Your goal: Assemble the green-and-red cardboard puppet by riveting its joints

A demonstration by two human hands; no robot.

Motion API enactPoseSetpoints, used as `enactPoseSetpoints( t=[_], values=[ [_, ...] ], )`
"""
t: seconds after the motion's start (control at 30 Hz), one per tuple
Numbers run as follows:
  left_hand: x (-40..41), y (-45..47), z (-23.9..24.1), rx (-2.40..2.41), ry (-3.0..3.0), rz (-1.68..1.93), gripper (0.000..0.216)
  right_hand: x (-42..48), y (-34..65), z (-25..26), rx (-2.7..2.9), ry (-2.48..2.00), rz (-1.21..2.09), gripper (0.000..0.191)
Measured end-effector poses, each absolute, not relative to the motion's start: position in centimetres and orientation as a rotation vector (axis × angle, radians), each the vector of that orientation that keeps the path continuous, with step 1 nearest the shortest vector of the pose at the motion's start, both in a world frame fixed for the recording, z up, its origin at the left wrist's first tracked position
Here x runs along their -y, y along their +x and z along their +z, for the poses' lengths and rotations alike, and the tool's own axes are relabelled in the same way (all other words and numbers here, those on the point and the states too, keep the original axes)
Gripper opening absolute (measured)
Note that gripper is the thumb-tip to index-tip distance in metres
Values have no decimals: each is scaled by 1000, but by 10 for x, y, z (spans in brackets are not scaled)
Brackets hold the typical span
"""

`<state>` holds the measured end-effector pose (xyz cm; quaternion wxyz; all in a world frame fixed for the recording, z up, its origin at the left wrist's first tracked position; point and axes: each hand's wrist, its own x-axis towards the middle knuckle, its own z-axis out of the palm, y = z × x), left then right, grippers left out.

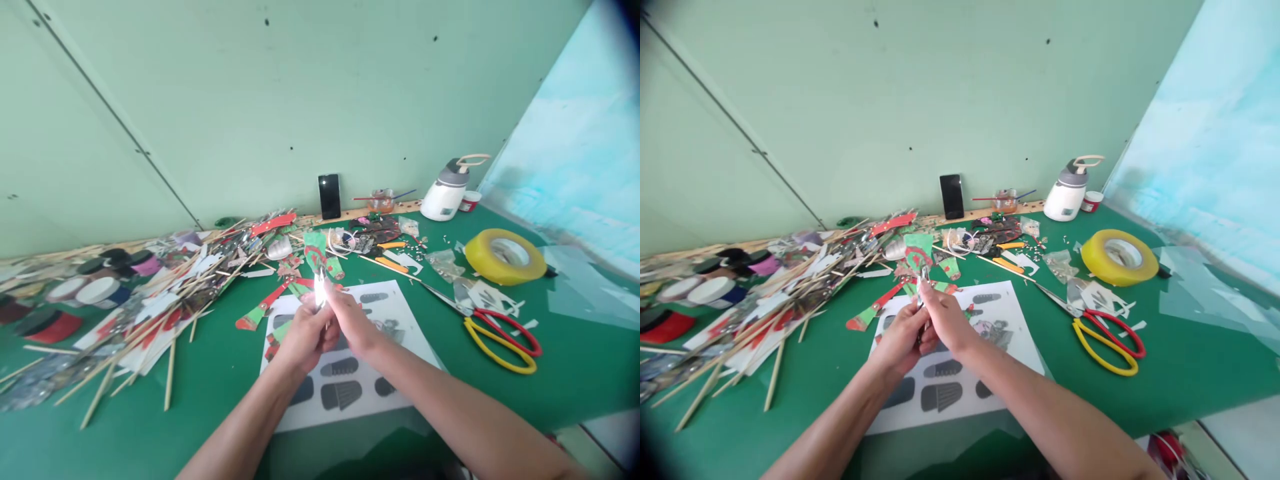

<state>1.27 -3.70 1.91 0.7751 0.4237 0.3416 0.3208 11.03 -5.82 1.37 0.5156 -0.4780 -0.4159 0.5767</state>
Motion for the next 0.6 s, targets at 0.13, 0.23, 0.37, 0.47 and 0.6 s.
enactPoseSetpoints(
  t=[0.13,0.23,0.37,0.47,0.6],
  values=[
    [41,17,20,-728,779,781,47,59,103,10,961,-1176,1344,56],
    [43,19,24,-732,723,843,49,59,100,8,957,-1187,1293,49],
    [45,18,29,-672,723,846,52,59,100,10,957,-1169,1306,46],
    [47,15,31,-662,744,825,56,61,101,15,971,-1171,1354,46],
    [50,13,34,-702,779,834,60,64,99,19,898,-1142,1367,46]
  ],
)
